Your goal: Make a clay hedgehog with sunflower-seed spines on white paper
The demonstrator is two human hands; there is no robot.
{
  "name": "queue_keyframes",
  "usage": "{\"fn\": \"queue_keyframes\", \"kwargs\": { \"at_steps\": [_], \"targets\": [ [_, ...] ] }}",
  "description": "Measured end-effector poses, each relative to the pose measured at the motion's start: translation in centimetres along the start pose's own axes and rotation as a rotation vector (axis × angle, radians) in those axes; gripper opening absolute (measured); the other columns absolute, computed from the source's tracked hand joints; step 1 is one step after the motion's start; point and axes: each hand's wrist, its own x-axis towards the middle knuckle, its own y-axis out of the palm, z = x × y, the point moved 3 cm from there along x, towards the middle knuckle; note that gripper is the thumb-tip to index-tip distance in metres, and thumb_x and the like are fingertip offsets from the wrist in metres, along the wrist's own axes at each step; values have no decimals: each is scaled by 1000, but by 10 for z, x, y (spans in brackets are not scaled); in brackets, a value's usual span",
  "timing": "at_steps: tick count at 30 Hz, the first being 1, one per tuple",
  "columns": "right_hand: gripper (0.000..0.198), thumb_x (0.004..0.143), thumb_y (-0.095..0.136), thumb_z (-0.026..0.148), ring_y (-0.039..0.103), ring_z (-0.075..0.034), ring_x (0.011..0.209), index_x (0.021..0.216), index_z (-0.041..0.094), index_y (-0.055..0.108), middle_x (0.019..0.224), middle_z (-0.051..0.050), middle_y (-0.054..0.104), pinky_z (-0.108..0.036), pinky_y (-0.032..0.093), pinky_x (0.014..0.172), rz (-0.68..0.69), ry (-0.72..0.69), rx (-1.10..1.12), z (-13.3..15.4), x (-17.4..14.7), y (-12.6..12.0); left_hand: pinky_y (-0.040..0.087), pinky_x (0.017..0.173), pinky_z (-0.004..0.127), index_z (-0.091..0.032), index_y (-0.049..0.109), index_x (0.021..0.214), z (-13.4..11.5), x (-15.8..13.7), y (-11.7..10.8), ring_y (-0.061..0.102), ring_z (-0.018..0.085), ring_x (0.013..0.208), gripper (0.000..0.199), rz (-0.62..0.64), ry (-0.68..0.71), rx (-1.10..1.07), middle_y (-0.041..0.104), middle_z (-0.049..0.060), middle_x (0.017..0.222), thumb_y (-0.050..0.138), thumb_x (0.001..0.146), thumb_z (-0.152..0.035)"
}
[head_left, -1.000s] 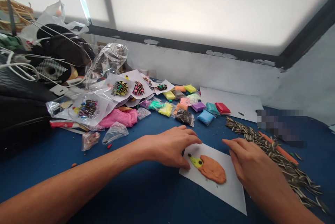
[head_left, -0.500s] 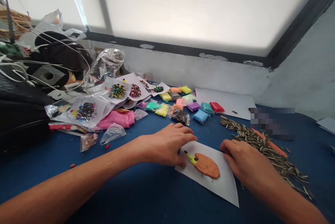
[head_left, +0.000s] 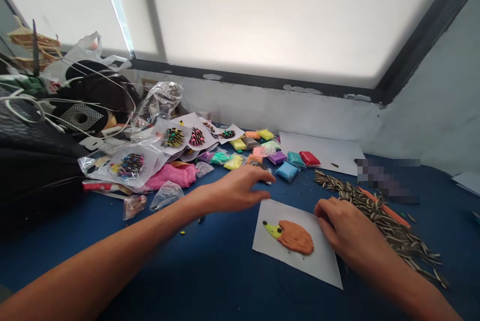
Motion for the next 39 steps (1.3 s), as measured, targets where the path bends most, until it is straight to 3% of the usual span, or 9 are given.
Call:
{"fn": "queue_keyframes", "kwargs": {
  "at_steps": [2,4,8,11,18,25,29,35,39],
  "targets": [
    [22,84,41,18,61,-24,78,75,20,61,80,-9,66,-37,46,70,-27,-5,-10,-2,1,2,43,100,36,-17,65,112,15,8,-7,59,21,111,26,-128,-83,115,67,8,116,54,88,-18],
    [21,83,43,18,61,-26,79,79,19,63,81,-9,66,-39,47,71,-49,-3,-14,-3,1,5,42,100,39,-19,64,115,29,16,-7,58,22,112,30,-185,-138,226,66,8,116,50,89,-15],
    [26,85,46,22,62,-28,93,97,18,68,96,-12,68,-44,48,82,-101,5,-10,-5,0,7,42,98,37,-17,59,122,45,32,4,56,22,111,34,-118,-157,362,63,10,116,50,89,-17],
    [27,86,45,25,63,-27,91,95,19,70,95,-11,68,-43,49,82,-117,-11,-8,-4,-1,7,43,94,37,-14,59,119,49,41,9,55,25,109,33,-93,-180,404,60,13,114,55,88,-27],
    [31,86,43,29,64,-26,87,90,21,72,92,-11,69,-42,52,75,-195,-70,22,-2,-3,5,43,81,30,-15,62,107,59,49,7,56,23,98,36,-45,-212,288,58,9,105,67,78,-35],
    [31,85,43,29,65,-25,81,84,22,72,87,-10,69,-41,53,70,-240,-101,58,1,-3,4,42,73,26,-14,68,93,54,52,-5,59,18,84,21,14,-59,128,67,6,91,58,84,-30],
    [29,85,44,29,65,-25,81,84,22,72,87,-10,70,-39,52,70,-291,-126,51,0,-4,2,42,76,26,-13,70,91,55,54,-26,61,17,85,21,-171,-145,82,70,7,91,52,86,-22],
    [29,86,44,29,65,-25,81,84,22,72,87,-9,69,-40,52,71,-262,-113,40,1,-5,3,39,65,26,-15,67,90,47,59,3,58,18,79,26,144,-73,156,66,5,87,68,74,-35],
    [28,85,46,30,66,-26,84,89,21,72,89,-11,71,-39,52,70,-261,-113,96,5,-5,-2,36,60,26,-15,61,87,43,60,5,54,17,74,22,117,-93,140,61,3,82,68,72,-29]
  ]
}}
